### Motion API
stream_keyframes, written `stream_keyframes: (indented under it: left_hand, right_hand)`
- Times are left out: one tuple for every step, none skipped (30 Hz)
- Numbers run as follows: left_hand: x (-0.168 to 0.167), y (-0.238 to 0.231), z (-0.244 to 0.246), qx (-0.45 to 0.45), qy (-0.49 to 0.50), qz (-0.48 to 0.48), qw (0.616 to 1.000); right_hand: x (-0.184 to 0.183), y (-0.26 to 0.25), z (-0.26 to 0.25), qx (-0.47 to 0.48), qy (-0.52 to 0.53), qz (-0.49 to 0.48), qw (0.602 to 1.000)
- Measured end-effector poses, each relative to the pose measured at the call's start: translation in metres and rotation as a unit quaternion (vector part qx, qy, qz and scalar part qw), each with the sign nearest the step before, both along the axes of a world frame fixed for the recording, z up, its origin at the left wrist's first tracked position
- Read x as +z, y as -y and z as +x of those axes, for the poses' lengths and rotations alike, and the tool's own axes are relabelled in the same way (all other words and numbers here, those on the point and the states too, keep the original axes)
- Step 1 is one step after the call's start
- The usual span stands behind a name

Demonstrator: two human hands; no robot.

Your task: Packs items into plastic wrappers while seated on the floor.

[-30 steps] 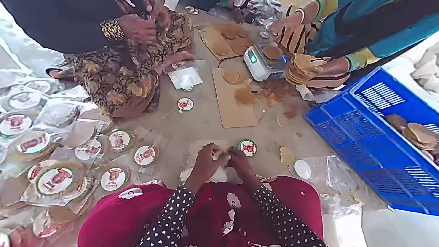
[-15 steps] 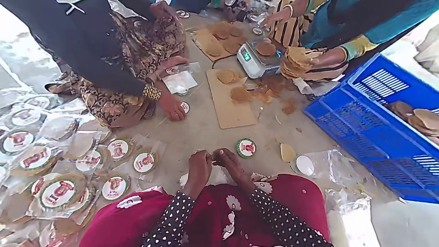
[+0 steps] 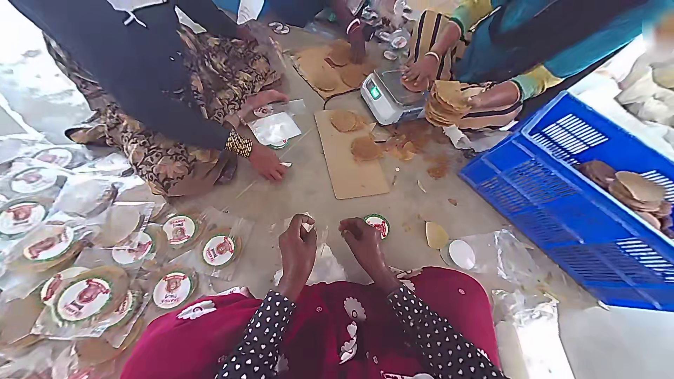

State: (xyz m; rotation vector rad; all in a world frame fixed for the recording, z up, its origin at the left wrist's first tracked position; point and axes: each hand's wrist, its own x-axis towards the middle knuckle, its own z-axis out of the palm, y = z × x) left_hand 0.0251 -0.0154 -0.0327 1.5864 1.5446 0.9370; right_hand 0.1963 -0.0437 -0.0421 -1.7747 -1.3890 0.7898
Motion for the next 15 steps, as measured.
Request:
stream_keyframes:
  left_hand:
    - [0.002, 0.0, 0.0, 0.001, -0.01, 0.017, 1.0]
    - [0.003, 0.001, 0.001, -0.004, -0.025, 0.028, 0.999]
    - [0.004, 0.002, 0.002, -0.011, -0.039, 0.029, 0.999]
    - [0.005, 0.004, 0.003, -0.016, -0.046, 0.032, 0.998]
    - [0.005, 0.006, 0.004, -0.016, -0.049, 0.04, 0.998]
    - [0.005, 0.006, 0.005, -0.011, -0.048, 0.051, 0.997]
    - [0.005, 0.007, 0.006, -0.004, -0.047, 0.058, 0.997]
    - [0.005, 0.008, 0.006, 0.001, -0.043, 0.063, 0.997]
    - [0.004, 0.009, 0.007, 0.002, -0.041, 0.079, 0.996]
    - [0.003, 0.011, 0.008, -0.001, -0.039, 0.097, 0.994]
    - [0.002, 0.013, 0.009, -0.005, -0.031, 0.118, 0.992]
    - [0.003, 0.016, 0.011, -0.011, -0.026, 0.14, 0.99]
    - [0.004, 0.02, 0.013, -0.021, -0.021, 0.167, 0.986]
    - [0.003, 0.024, 0.015, -0.036, -0.014, 0.194, 0.98]
    - [0.002, 0.027, 0.018, -0.042, -0.009, 0.227, 0.973]
  right_hand:
    - [0.009, 0.005, -0.005, 0.005, 0.02, 0.059, 0.998]
    - [0.018, 0.011, -0.013, 0.009, 0.014, 0.12, 0.993]
    - [0.028, 0.018, -0.023, 0.016, -0.022, 0.152, 0.988]
    - [0.038, 0.025, -0.035, 0.025, -0.081, 0.143, 0.986]
    - [0.047, 0.032, -0.046, 0.033, -0.135, 0.098, 0.985]
    - [0.052, 0.035, -0.053, 0.036, -0.169, 0.045, 0.984]
    - [0.054, 0.036, -0.058, 0.037, -0.194, 0.0, 0.98]
    - [0.056, 0.035, -0.061, 0.036, -0.224, -0.038, 0.973]
    - [0.057, 0.033, -0.063, 0.028, -0.261, -0.073, 0.962]
    - [0.06, 0.029, -0.065, 0.021, -0.305, -0.105, 0.946]
    - [0.061, 0.023, -0.066, 0.016, -0.352, -0.13, 0.927]
    - [0.058, 0.016, -0.066, 0.009, -0.404, -0.146, 0.903]
    - [0.052, 0.008, -0.067, -0.002, -0.453, -0.142, 0.88]
    - [0.041, -0.001, -0.066, -0.005, -0.494, -0.121, 0.861]
    - [0.03, -0.008, -0.064, 0.001, -0.524, -0.106, 0.845]
